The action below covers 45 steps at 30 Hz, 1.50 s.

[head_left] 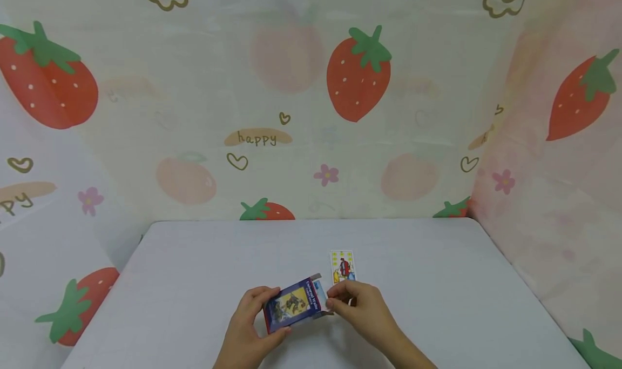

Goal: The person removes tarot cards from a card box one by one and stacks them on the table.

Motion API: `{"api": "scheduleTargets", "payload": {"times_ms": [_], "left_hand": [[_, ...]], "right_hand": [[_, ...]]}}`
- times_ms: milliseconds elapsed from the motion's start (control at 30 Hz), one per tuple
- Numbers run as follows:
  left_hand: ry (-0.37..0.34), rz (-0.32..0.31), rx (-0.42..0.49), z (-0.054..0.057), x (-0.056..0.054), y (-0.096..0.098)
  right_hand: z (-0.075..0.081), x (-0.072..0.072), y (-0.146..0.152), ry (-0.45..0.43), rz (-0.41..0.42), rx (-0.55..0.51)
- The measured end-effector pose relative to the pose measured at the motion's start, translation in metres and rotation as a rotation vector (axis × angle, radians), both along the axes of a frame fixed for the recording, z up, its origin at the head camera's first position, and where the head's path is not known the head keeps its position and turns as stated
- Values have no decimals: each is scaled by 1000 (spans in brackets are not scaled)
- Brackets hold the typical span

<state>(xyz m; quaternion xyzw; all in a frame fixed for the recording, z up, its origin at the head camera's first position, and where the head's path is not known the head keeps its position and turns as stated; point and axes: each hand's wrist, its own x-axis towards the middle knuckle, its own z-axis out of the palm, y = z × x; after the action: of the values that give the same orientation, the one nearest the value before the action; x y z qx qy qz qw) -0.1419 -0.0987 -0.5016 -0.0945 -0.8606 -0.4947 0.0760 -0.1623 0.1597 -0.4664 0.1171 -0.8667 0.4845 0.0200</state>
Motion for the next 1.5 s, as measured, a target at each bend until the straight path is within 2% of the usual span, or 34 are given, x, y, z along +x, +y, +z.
{"api": "scheduleTargets", "payload": {"times_ms": [300,900,1500], "left_hand": [[7,-2,13,-1,0,0],[-13,-2,11,-1,0,-1],[-56,0,0,5,0,0]], "right_hand": [[3,1,1,-11,-6,-34],[13,1,8,26,-62,-15],[24,-2,17,37,-105,-41]]}}
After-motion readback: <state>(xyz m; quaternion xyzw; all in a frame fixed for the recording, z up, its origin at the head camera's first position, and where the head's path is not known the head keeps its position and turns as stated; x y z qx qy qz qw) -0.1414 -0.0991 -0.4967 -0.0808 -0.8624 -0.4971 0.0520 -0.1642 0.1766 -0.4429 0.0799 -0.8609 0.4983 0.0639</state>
